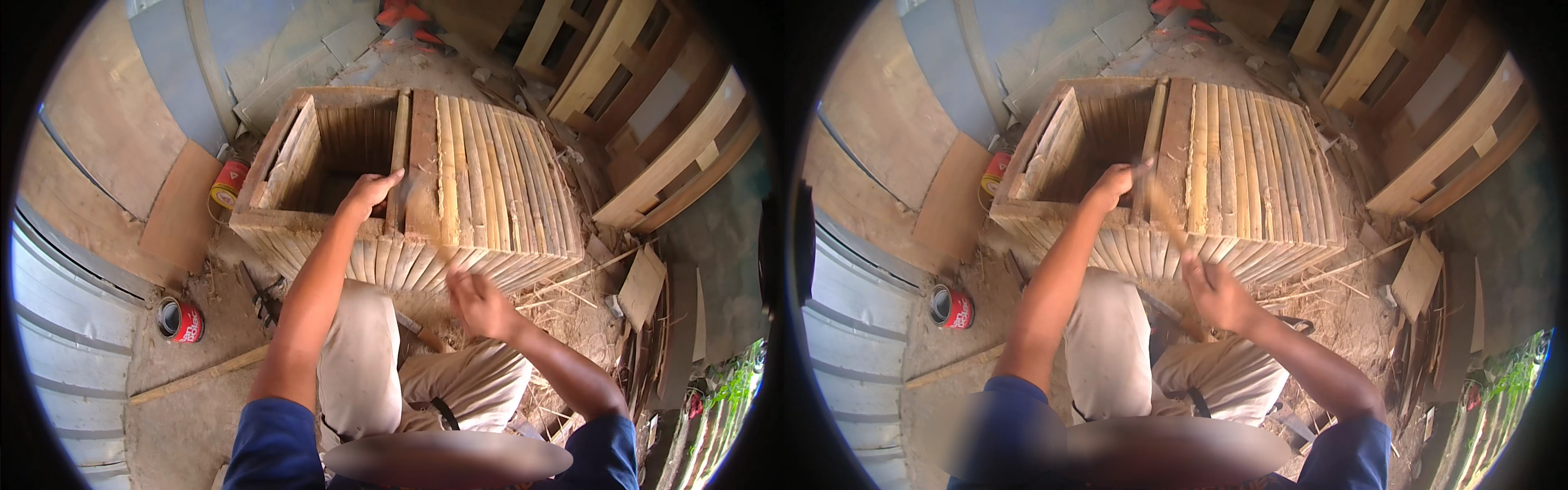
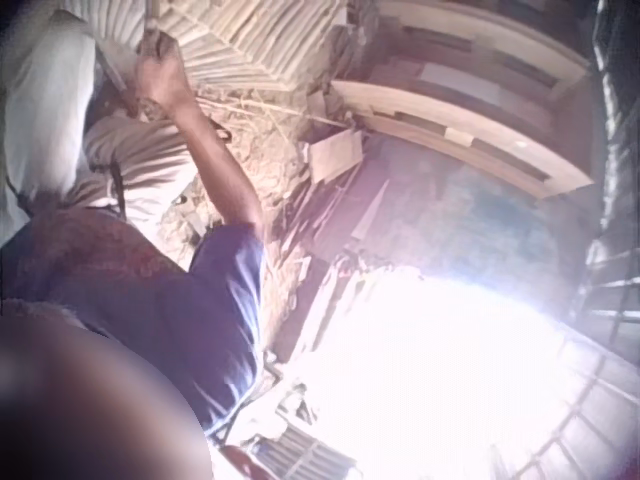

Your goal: The person uses a knife to shave and shape a thin wooden strip, then fits it into a wooden box-like structure. They use a hammer to drive nails into the structure to secure the pieces together.

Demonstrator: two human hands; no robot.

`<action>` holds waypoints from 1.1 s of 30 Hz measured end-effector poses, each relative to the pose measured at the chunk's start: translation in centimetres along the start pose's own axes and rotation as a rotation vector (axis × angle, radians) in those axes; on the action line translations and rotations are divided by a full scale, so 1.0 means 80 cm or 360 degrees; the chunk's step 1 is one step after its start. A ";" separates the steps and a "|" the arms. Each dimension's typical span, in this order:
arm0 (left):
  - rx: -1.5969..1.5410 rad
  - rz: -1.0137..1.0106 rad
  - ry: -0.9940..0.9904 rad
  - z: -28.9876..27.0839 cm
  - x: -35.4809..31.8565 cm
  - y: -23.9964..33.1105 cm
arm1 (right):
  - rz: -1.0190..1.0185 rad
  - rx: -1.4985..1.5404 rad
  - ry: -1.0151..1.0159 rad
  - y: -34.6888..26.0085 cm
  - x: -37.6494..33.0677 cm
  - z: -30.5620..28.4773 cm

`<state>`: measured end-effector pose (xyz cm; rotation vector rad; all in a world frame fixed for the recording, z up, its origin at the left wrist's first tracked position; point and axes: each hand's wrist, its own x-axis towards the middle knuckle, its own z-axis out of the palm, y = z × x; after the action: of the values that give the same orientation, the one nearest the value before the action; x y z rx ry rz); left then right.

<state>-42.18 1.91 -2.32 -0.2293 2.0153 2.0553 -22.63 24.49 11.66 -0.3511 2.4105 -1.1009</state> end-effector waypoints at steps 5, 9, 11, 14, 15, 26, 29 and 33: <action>0.0063 -0.0029 0.0067 0.003 0.006 0.002 | 0.0051 0.0454 0.0193 0.023 -0.022 -0.040; -0.0093 0.0011 0.0139 0.004 0.006 -0.003 | -0.0900 0.0676 0.0473 0.001 -0.027 -0.045; -0.0114 0.0071 0.0057 0.003 0.004 -0.004 | -0.1321 0.0484 0.0651 0.000 -0.011 -0.021; 0.0054 0.0048 0.0031 -0.002 0.004 -0.003 | -0.0636 0.0129 0.0372 0.011 -0.003 0.012; 0.0058 0.0067 0.0057 -0.002 0.006 -0.002 | -0.0172 0.0032 0.0157 0.014 -0.004 0.010; 0.0033 -0.0085 0.0030 0.002 0.002 0.002 | -0.1186 0.0349 0.0514 -0.002 0.000 0.010; 0.0170 0.0075 0.0185 0.004 0.000 0.006 | 0.0660 0.0254 0.0005 0.029 -0.005 0.027; -0.0024 -0.0080 0.0028 0.002 0.004 0.004 | -0.0242 0.0448 0.0364 0.026 -0.031 -0.030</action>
<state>-42.58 2.11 -2.11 -0.2993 1.9842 2.0454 -21.81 28.44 12.21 -0.3332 2.4051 -1.6040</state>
